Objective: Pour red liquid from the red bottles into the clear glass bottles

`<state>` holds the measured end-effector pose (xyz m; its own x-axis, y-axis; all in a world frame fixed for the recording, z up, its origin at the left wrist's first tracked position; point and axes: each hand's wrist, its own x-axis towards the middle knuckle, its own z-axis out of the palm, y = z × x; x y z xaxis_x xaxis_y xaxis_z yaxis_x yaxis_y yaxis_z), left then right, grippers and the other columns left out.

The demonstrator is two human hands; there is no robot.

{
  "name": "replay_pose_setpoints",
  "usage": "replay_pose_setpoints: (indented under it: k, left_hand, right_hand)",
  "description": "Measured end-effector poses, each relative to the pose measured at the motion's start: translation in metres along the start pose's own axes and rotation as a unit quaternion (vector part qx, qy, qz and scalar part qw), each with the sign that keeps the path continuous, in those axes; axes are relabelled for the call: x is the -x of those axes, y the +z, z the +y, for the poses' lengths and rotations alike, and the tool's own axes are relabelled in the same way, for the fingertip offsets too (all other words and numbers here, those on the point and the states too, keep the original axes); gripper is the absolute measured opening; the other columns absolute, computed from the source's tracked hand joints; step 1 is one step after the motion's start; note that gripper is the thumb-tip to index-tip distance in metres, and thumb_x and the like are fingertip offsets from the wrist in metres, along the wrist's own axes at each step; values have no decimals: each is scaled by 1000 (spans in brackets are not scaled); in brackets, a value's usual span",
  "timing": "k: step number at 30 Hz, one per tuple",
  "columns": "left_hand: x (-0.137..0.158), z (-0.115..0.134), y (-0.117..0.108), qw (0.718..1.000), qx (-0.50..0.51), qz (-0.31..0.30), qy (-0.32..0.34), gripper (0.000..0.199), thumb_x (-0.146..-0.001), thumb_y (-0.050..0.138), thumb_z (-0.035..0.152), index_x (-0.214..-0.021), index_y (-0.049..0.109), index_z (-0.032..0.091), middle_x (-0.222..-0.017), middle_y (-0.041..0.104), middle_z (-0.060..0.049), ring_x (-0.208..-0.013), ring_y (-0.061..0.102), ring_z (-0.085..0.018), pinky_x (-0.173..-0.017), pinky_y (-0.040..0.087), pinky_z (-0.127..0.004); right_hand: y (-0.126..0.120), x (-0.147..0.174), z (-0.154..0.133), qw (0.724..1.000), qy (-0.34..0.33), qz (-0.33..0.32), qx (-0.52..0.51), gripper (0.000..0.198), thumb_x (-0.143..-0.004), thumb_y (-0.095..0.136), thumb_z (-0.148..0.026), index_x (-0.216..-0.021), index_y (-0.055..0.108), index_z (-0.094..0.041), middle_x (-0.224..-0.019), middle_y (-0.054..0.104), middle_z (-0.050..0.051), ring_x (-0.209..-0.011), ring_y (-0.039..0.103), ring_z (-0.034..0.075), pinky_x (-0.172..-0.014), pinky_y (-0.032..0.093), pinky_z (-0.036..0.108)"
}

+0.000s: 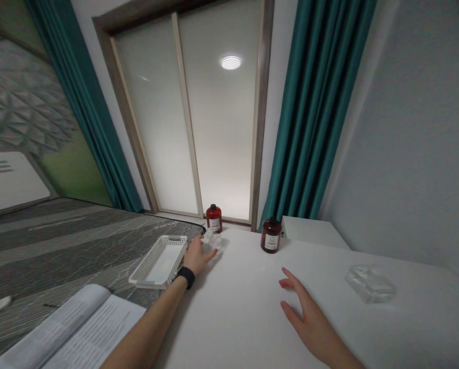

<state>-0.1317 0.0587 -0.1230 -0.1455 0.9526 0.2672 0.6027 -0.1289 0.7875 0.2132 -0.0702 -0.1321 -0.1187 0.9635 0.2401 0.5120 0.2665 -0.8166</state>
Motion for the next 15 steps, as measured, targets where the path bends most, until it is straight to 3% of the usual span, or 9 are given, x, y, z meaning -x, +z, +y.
replay_pose_setpoints:
  k: [4, 10, 14, 15]
  left_hand:
    - [-1, 0, -3, 997, -55, 36, -30, 66, -69, 76, 41, -122, 42, 19, -116, 63, -15, -118, 57, -37, -99, 40, -51]
    - [2, -8, -18, 998, -63, 13, -22, 67, -70, 73, 35, -125, 38, 22, -115, 64, -15, -107, 65, -37, -90, 47, -48]
    - [14, 6, -30, 996, -71, 42, 27, 78, -67, 75, 33, -132, 32, 26, -141, 47, -16, -134, 42, -41, -104, 36, -52]
    - [20, 14, -31, 990, -88, 82, 77, 73, -72, 71, 36, -133, 32, 23, -143, 44, -17, -134, 40, -43, -107, 33, -55]
  right_hand:
    - [-3, 0, -4, 1000, 13, 0, 3, 60, -89, 47, -34, -147, 30, -33, -131, 57, 7, -124, 54, 23, -101, 47, 41]
    - [-3, 1, -11, 1000, 6, -15, 0, 60, -89, 46, -34, -147, 30, -32, -130, 57, 8, -124, 54, 24, -99, 48, 40]
    - [-2, 1, -11, 1000, 5, -11, -5, 60, -88, 47, -33, -146, 31, -32, -129, 57, 8, -124, 54, 24, -103, 46, 43]
    - [-1, 1, -11, 1000, 3, -10, -3, 60, -89, 47, -32, -146, 31, -32, -129, 57, 8, -124, 54, 24, -105, 44, 43]
